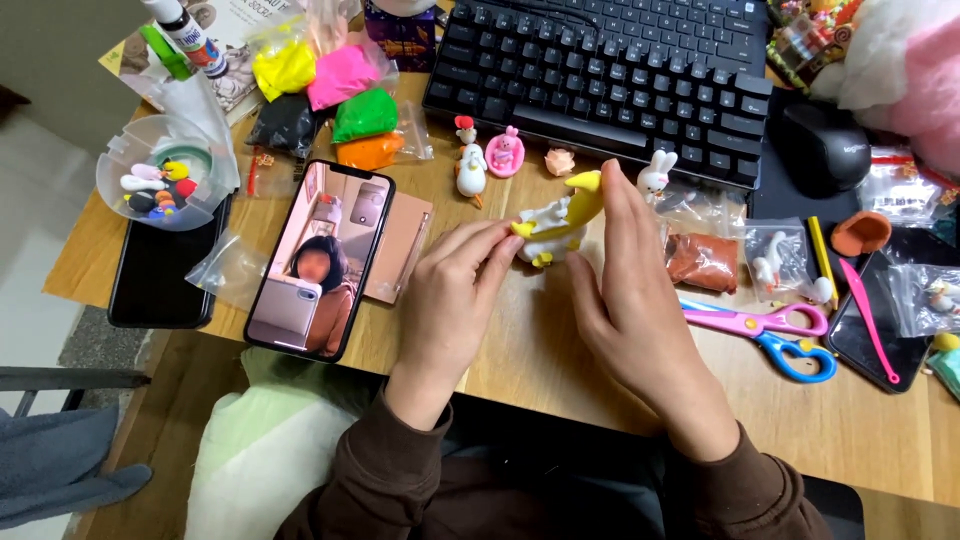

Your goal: Assembling a decorative clay moon figure by attaching small stars and a bunny, using a sculpting tool for adjustments, and opening a new clay packet.

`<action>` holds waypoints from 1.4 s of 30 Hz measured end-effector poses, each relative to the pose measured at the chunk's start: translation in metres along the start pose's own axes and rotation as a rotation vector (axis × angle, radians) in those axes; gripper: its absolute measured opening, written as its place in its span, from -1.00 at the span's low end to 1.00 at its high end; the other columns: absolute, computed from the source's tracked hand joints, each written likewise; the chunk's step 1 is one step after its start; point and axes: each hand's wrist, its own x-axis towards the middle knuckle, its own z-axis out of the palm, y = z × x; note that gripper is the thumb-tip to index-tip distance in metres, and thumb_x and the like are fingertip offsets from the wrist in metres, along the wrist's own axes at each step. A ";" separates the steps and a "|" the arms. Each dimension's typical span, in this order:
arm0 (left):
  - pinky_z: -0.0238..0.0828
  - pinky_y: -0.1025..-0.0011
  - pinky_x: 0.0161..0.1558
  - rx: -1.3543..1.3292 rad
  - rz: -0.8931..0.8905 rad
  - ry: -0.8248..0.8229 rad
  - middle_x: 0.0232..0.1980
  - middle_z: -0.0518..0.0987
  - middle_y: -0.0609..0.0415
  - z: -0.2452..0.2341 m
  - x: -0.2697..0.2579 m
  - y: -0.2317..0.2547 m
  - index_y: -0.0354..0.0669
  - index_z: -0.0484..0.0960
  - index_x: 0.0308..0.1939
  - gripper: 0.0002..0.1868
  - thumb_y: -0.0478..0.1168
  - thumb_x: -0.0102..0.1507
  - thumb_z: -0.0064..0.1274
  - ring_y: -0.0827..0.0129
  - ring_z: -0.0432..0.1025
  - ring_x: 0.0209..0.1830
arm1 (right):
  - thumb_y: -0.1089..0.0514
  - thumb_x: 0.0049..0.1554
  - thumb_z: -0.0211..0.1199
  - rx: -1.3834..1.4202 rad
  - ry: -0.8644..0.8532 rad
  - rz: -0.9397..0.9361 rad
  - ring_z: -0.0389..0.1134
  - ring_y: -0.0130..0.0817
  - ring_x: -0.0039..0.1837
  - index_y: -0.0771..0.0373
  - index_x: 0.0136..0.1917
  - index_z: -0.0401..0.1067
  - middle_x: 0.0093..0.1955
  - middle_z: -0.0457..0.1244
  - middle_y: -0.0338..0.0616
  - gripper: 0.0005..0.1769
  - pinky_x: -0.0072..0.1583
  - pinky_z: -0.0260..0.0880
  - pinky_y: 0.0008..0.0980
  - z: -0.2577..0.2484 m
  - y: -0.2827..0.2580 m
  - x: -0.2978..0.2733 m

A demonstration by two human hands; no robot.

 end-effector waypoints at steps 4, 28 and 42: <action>0.45 0.31 -0.09 0.006 0.009 -0.003 0.00 0.62 0.01 0.000 -0.001 -0.001 -0.27 0.62 0.00 -0.71 -0.16 0.31 -0.04 0.20 0.50 -0.06 | 0.31 0.23 -0.01 -0.032 -0.009 -0.072 -0.08 0.05 0.56 0.44 0.50 -0.16 0.52 -0.08 0.24 -0.35 0.52 -0.10 -0.06 -0.009 0.006 0.003; 0.41 0.30 -0.11 0.096 0.074 0.036 -0.07 0.61 0.01 0.000 0.003 0.004 -0.26 0.59 0.06 -0.72 -0.20 0.34 -0.06 0.21 0.48 -0.11 | 0.18 0.19 0.18 0.110 -0.178 -0.310 0.35 -0.36 0.03 0.24 0.03 0.46 0.02 0.36 -0.20 -0.84 -0.01 0.37 -0.45 -0.040 0.041 0.065; 0.35 0.27 -0.02 0.052 0.052 0.058 -0.02 0.59 0.02 -0.005 0.003 0.005 -0.23 0.58 0.04 -0.72 -0.17 0.34 -0.07 0.18 0.46 -0.05 | 0.11 0.23 0.04 0.357 -0.321 -0.040 0.27 -0.33 0.29 0.22 -0.04 0.45 0.15 0.29 -0.09 -0.79 0.27 0.22 -0.37 -0.036 0.048 0.068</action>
